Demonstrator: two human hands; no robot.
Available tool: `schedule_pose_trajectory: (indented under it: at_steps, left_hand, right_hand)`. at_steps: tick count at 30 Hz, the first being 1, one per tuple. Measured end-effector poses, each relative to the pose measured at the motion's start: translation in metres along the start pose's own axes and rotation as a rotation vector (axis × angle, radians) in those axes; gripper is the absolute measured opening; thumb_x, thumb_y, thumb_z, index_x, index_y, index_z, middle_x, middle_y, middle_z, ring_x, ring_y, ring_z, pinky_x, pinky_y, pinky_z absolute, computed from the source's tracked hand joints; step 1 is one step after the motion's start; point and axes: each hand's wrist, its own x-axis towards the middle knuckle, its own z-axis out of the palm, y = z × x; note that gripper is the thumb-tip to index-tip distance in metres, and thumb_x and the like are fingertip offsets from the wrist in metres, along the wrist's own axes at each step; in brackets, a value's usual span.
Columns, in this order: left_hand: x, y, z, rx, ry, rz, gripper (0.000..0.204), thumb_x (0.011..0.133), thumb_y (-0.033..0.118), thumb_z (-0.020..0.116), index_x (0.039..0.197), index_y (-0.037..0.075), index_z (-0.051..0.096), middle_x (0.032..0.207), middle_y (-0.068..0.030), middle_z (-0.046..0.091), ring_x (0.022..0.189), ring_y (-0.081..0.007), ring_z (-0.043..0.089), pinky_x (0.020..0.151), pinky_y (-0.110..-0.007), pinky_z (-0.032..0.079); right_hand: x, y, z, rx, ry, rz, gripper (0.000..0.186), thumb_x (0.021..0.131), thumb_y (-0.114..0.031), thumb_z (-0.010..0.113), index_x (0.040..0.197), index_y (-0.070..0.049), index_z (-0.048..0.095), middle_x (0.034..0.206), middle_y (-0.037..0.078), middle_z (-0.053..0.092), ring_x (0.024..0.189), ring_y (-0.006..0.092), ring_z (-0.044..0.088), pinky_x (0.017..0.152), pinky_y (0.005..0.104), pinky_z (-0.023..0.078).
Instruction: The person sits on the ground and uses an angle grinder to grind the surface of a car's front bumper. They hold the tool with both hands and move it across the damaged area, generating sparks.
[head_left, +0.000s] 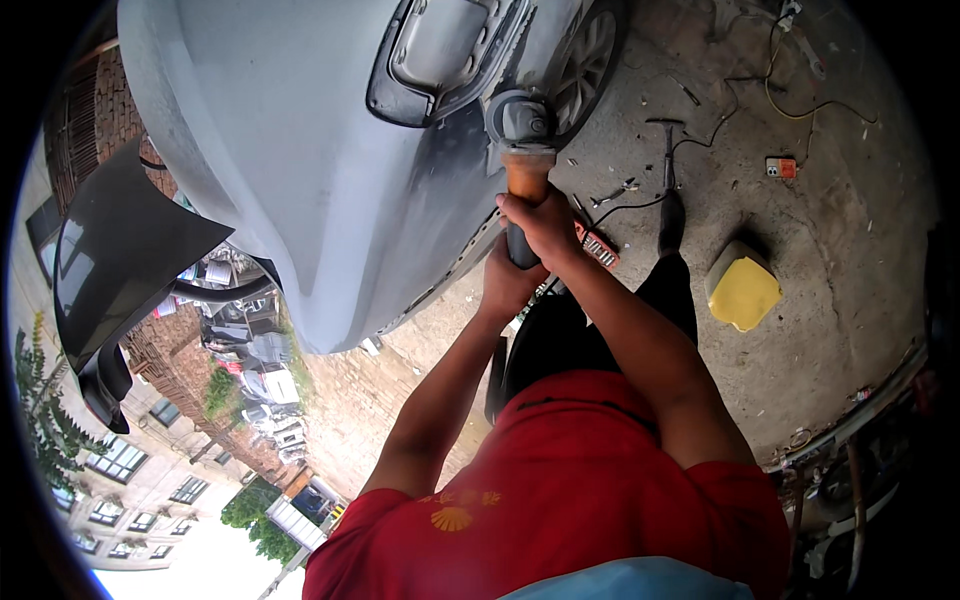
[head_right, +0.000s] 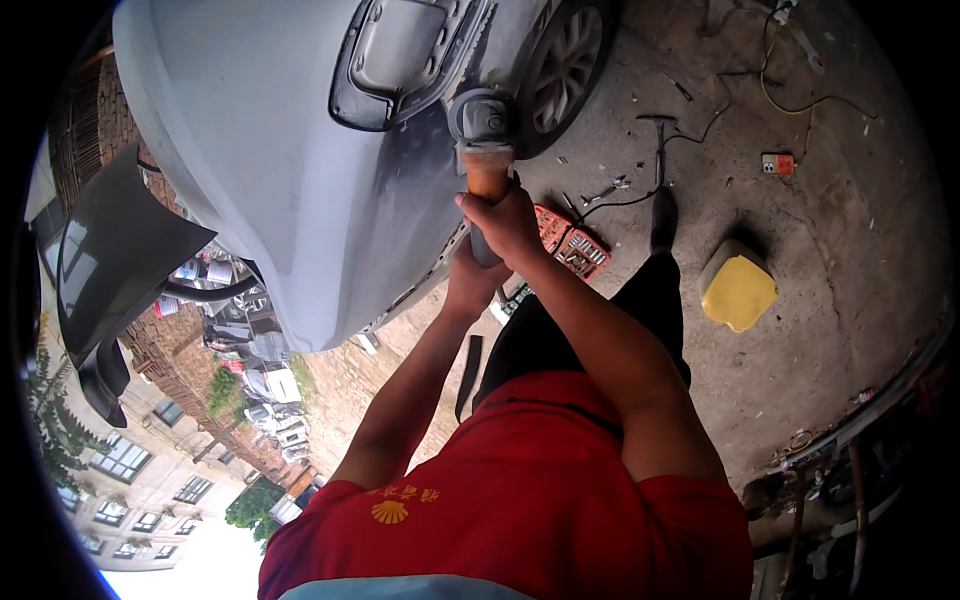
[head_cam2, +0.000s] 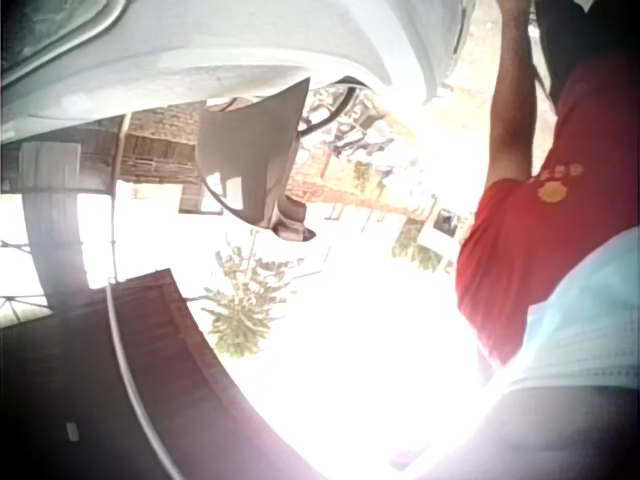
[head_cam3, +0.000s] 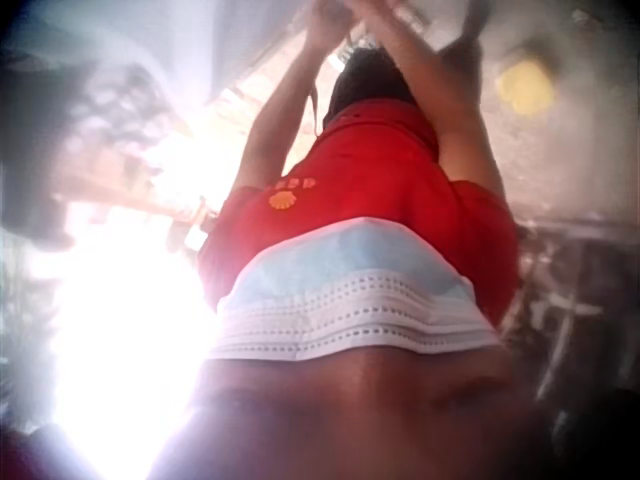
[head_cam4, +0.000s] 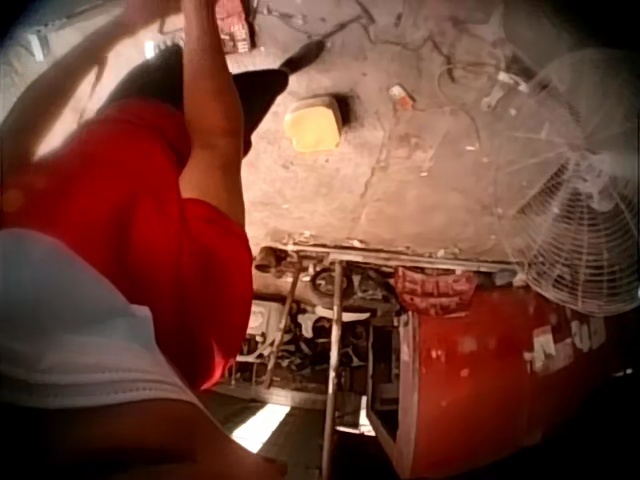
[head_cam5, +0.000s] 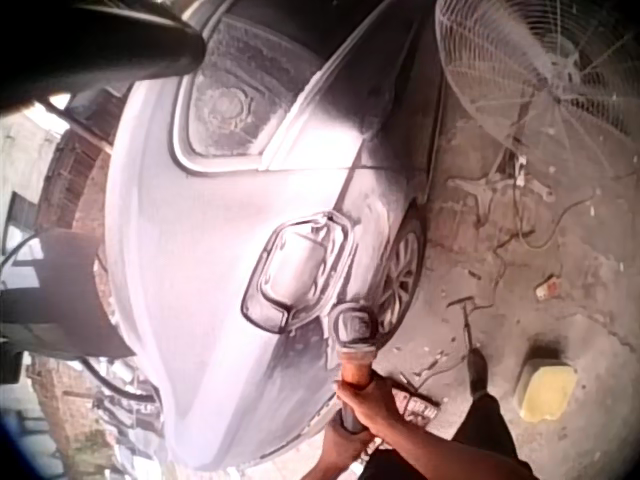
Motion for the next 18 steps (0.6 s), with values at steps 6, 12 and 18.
schedule_pose_trajectory:
  at_steps: [6,12,18]
  left_hand:
    - [-0.014,-0.019,-0.015,-0.024,0.025,-0.002,0.071,0.08,0.028,0.095,0.134,-0.006,0.062,0.112,-0.0142,0.076,0.098,-0.0204,0.075,0.083,-0.038,0.061]
    - [0.003,0.013,-0.021,0.066,0.021,-0.01,0.078,0.078,0.034,0.096,0.135,-0.006,0.062,0.116,-0.018,0.077,0.105,-0.0239,0.076,0.093,-0.04,0.059]
    - [-0.005,-0.007,-0.018,-0.037,-0.055,-0.041,0.088,0.083,0.032,0.093,0.152,-0.005,0.053,0.13,-0.0196,0.074,0.121,-0.0254,0.073,0.103,-0.038,0.058]
  right_hand:
    - [-0.009,0.017,0.017,-0.022,-0.066,-0.02,0.029,0.094,-0.024,0.085,0.104,0.0,0.071,0.09,0.005,0.074,0.079,0.0148,0.074,0.075,0.0324,0.057]
    - [0.006,-0.002,0.013,0.138,-0.032,-0.067,0.03,0.096,-0.023,0.085,0.108,0.0,0.07,0.092,0.005,0.073,0.079,0.0159,0.075,0.076,0.0331,0.061]
    - [0.0,0.014,0.015,-0.105,-0.037,-0.113,0.029,0.096,-0.035,0.083,0.098,-0.007,0.076,0.081,0.006,0.079,0.077,0.0193,0.077,0.08,0.0389,0.06]
